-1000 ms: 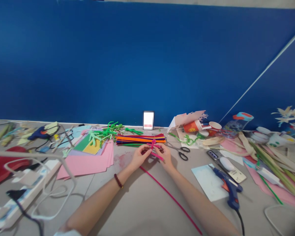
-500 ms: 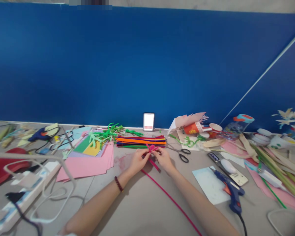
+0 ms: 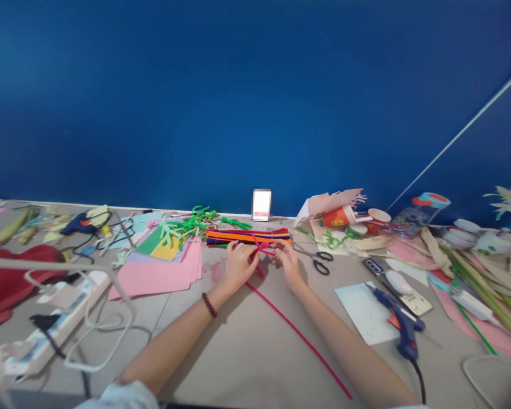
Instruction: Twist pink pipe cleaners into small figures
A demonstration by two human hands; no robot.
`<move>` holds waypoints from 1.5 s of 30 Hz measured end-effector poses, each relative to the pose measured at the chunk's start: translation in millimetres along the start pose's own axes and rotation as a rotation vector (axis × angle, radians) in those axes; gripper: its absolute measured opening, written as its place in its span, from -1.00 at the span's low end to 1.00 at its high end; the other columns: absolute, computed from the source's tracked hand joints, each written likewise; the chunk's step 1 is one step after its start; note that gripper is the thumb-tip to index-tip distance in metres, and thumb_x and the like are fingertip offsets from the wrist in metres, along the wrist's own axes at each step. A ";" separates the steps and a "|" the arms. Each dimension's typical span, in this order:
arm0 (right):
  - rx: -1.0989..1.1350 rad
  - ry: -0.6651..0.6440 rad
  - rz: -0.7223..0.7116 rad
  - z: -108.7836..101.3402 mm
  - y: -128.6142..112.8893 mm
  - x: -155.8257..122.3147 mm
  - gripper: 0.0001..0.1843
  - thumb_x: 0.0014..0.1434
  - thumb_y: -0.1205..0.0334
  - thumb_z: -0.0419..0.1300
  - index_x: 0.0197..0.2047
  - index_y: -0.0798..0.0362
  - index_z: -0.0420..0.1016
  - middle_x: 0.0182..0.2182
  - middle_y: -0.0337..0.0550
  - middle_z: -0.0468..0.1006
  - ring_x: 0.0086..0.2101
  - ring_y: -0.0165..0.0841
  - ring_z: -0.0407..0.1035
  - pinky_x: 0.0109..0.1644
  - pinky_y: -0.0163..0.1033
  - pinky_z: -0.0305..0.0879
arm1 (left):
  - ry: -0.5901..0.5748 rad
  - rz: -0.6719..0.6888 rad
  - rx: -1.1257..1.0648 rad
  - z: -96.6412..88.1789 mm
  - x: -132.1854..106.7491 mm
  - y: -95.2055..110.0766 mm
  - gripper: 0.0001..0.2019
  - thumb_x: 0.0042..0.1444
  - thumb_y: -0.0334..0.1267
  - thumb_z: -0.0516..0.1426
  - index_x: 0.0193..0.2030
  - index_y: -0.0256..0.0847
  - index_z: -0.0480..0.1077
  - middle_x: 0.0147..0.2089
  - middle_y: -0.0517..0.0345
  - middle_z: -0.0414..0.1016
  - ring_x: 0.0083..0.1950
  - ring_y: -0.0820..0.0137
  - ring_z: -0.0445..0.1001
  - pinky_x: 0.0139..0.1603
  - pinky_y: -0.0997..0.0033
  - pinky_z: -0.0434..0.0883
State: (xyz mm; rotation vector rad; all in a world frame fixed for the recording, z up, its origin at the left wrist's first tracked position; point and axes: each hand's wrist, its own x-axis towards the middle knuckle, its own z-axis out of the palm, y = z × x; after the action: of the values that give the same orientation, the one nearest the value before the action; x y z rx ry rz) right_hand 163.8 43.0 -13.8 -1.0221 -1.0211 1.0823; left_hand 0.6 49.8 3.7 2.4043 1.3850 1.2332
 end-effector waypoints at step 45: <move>-0.731 -0.399 -0.402 -11.4 -50.3 5.9 -0.89 0.11 0.32 0.14 -0.40 0.06 0.50 -0.39 -0.15 0.54 -0.32 -0.35 0.37 -0.17 -0.24 0.27 | -0.011 0.297 0.079 3.2 0.3 5.6 -0.90 0.18 -0.31 0.05 -0.28 -0.15 0.40 -0.34 0.18 0.49 -0.26 0.40 0.41 0.17 0.14 0.17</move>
State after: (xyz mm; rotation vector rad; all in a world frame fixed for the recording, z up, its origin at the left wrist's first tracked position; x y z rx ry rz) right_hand 185.3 39.1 33.3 -1.1101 -1.9417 0.5804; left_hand 6.7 47.7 4.3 2.7442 1.1222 1.2427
